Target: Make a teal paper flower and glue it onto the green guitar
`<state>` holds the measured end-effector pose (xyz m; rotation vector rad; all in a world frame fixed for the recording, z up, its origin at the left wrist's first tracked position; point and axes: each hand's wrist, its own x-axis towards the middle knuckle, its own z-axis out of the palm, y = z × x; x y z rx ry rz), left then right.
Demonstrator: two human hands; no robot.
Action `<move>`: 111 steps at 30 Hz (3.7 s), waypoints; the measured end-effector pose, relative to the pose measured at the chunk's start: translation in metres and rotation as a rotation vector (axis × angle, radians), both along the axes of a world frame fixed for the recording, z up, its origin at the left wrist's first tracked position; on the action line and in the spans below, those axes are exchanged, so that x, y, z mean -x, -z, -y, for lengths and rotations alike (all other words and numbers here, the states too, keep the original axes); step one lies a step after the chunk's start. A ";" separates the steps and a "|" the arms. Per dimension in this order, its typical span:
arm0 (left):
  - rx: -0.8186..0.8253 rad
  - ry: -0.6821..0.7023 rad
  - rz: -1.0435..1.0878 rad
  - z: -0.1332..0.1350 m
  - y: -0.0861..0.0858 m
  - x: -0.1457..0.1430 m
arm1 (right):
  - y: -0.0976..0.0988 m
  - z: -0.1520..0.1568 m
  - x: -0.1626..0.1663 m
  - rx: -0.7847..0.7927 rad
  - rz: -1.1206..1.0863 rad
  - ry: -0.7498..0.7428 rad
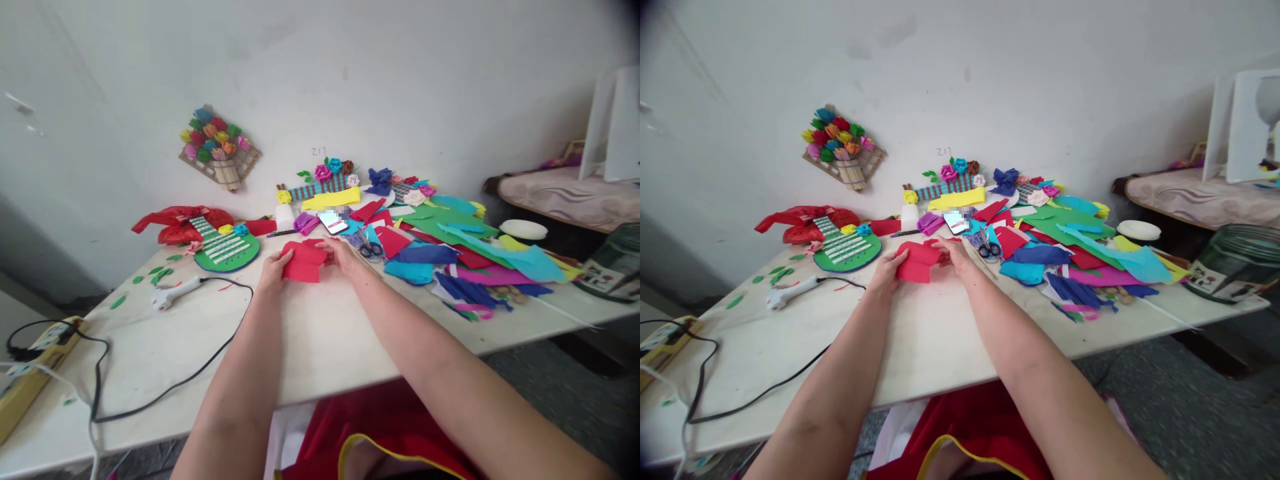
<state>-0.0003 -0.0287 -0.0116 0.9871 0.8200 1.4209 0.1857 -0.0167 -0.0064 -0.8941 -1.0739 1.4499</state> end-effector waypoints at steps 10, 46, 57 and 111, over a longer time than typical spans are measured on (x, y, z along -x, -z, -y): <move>0.043 0.168 -0.165 0.012 -0.006 -0.001 | -0.003 0.000 -0.008 0.037 0.029 -0.021; 0.099 0.205 -0.289 0.009 -0.002 0.000 | 0.009 -0.004 -0.006 -0.066 0.272 -0.099; 0.099 0.168 -0.227 0.009 -0.003 0.000 | 0.010 -0.005 -0.007 -0.087 0.259 -0.101; -0.022 0.220 -0.192 0.010 -0.003 -0.003 | 0.006 0.000 -0.008 -0.167 0.117 -0.178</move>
